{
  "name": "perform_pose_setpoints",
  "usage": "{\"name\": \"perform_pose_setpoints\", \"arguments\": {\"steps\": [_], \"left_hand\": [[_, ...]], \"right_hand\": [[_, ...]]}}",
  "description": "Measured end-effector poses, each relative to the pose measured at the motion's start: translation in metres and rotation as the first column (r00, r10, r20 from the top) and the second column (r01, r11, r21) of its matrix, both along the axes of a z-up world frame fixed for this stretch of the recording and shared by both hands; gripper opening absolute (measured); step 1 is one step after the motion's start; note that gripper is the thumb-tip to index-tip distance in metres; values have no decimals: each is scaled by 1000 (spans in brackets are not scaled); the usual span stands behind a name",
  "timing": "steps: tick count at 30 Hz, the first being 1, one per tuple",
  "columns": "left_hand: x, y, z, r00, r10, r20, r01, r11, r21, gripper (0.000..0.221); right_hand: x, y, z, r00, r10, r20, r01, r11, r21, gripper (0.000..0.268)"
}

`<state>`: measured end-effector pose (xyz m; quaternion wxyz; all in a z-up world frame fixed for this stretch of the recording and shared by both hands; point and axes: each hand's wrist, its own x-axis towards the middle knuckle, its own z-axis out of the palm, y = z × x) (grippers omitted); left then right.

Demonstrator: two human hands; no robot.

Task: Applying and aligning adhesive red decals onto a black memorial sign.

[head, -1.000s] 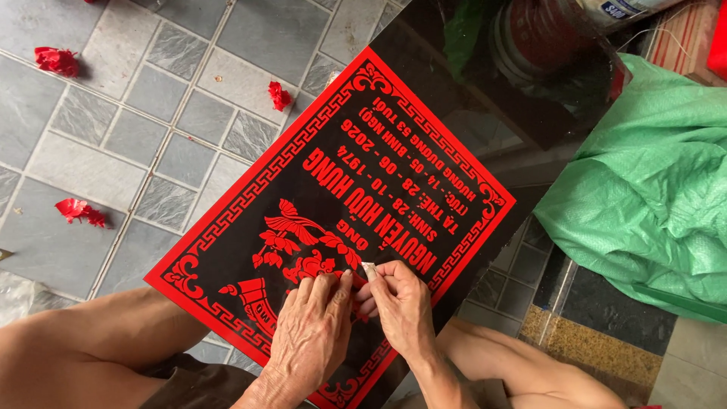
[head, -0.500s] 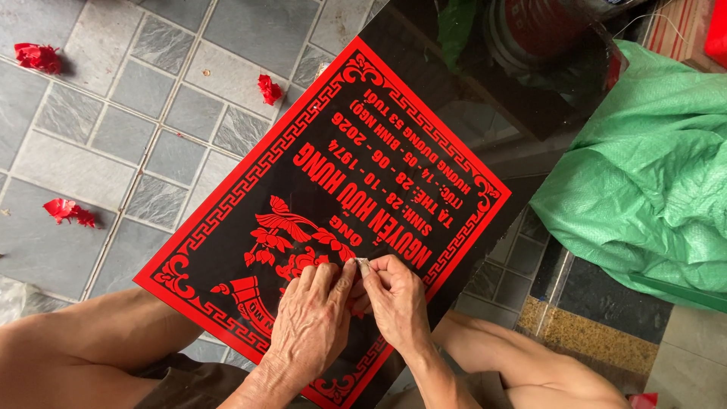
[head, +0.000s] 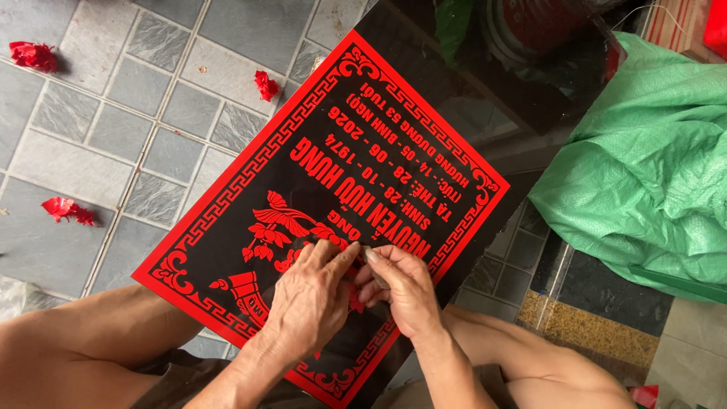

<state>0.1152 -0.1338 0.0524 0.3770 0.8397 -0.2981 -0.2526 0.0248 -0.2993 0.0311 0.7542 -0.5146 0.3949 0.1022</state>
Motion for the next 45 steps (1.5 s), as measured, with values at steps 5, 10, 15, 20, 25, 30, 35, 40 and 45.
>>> {"name": "perform_pose_setpoints", "arguments": {"steps": [5, 10, 15, 20, 25, 30, 35, 40, 45], "left_hand": [[46, 0, 46, 912, 95, -399, -185, 963, -194, 27], [49, 10, 43, 634, 61, -771, -417, 866, -275, 27], [24, 44, 29, 505, 407, -761, -589, 807, 42, 19], [-22, 62, -12, 502, 399, -767, -612, 791, 11, 15], [-10, 47, 3, 558, 502, -661, -521, 832, 191, 13], [-22, 40, -20, 819, 448, -358, -490, 871, -30, 15], [-6, 25, -8, 866, 403, -295, -392, 915, 96, 31], [-9, 21, -21, 904, 372, -211, -366, 928, 66, 47], [-7, 19, -21, 880, 368, -302, -307, 924, 229, 53]], "right_hand": [[27, -9, 57, 993, 62, 105, -63, 998, 3, 20], [41, -5, 96, 932, 327, 154, -282, 924, -257, 17], [18, 2, 54, 949, 299, 101, -244, 898, -367, 17], [26, 19, 28, 962, 264, -71, -271, 883, -382, 20], [48, 21, 24, 941, 304, -149, -338, 833, -438, 19], [61, 13, 19, 892, 399, -211, -449, 738, -503, 17], [81, 8, 25, 848, 478, -227, -521, 677, -520, 16], [90, 5, 24, 804, 531, -267, -586, 635, -503, 15], [90, 2, 19, 772, 566, -289, -627, 606, -489, 16]]}}
